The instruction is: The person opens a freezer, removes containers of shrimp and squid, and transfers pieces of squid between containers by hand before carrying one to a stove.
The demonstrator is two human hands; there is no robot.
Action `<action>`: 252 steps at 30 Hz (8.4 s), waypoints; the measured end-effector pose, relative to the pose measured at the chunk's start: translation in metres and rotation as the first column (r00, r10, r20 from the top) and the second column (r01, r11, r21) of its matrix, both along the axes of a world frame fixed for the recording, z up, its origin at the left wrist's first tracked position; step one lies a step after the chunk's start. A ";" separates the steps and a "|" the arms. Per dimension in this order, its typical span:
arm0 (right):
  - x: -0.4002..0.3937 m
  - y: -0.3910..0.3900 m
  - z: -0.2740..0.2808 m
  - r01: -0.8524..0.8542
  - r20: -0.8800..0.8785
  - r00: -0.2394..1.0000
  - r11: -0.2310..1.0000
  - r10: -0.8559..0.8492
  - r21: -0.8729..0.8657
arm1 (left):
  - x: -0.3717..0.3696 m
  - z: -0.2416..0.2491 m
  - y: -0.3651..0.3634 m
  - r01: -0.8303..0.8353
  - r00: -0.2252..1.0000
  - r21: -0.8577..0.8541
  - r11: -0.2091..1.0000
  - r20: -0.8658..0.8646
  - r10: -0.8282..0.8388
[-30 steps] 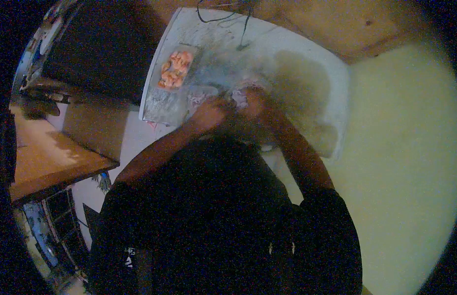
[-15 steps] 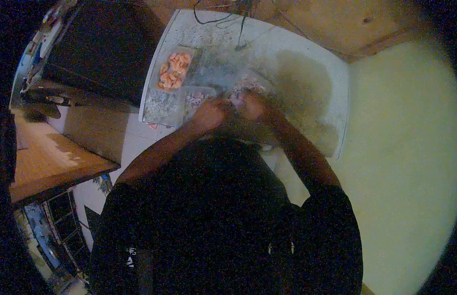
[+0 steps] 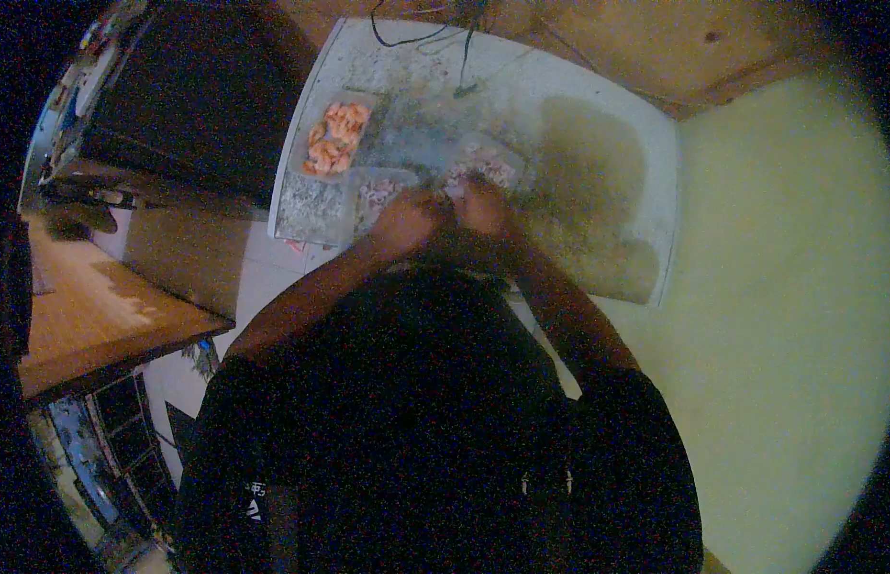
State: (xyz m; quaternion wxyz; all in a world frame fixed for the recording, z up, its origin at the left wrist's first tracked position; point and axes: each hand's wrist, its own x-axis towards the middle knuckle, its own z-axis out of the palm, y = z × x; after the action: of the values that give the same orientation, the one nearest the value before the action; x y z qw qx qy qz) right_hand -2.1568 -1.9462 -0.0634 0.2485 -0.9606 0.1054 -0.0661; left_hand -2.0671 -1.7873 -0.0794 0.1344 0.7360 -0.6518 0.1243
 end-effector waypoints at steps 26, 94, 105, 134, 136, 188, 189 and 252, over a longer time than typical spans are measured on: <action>0.000 -0.056 0.031 0.071 -0.103 0.994 0.519 0.034 0.852 | 0.008 0.019 -0.041 -0.235 0.096 -0.060 0.970 -0.995 -0.038; 0.004 -0.024 0.014 0.010 0.115 0.991 0.877 -0.075 0.480 | 0.030 0.031 0.092 -0.525 0.388 0.063 0.849 -0.870 0.305; 0.026 -0.054 0.028 -0.280 -0.120 0.955 0.957 0.270 -0.076 | 0.029 0.031 0.101 -0.476 0.494 0.067 0.877 -0.804 0.330; 0.009 -0.028 0.008 -0.279 0.023 0.960 0.953 0.278 0.116 | 0.034 0.051 0.114 -0.528 0.734 -0.104 0.843 -0.556 0.391; 0.007 -0.038 0.012 -0.115 -0.161 0.971 0.934 0.178 0.337 | 0.041 0.063 0.124 -0.629 0.641 -0.098 0.771 -0.627 0.442; -0.018 -0.048 0.066 0.150 -0.123 0.989 0.547 -0.086 0.824 | 0.009 0.049 -0.042 -0.205 0.022 -0.242 0.948 -0.970 -0.243; -0.015 -0.046 0.064 0.163 -0.135 0.986 0.457 -0.093 0.875 | 0.010 0.045 -0.045 -0.206 0.023 -0.242 0.948 -0.970 -0.243; 0.043 0.061 0.026 -0.294 0.243 0.950 0.825 0.197 0.482 | 0.075 0.057 0.101 -0.267 -0.582 0.084 0.960 -0.808 -0.091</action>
State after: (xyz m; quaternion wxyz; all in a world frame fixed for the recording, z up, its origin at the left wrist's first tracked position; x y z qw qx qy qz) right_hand -2.1140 -1.8855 -0.0378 0.5098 -0.8550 -0.0289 -0.0909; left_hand -1.9924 -1.6865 -0.0225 0.6984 0.4884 -0.0867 -0.5159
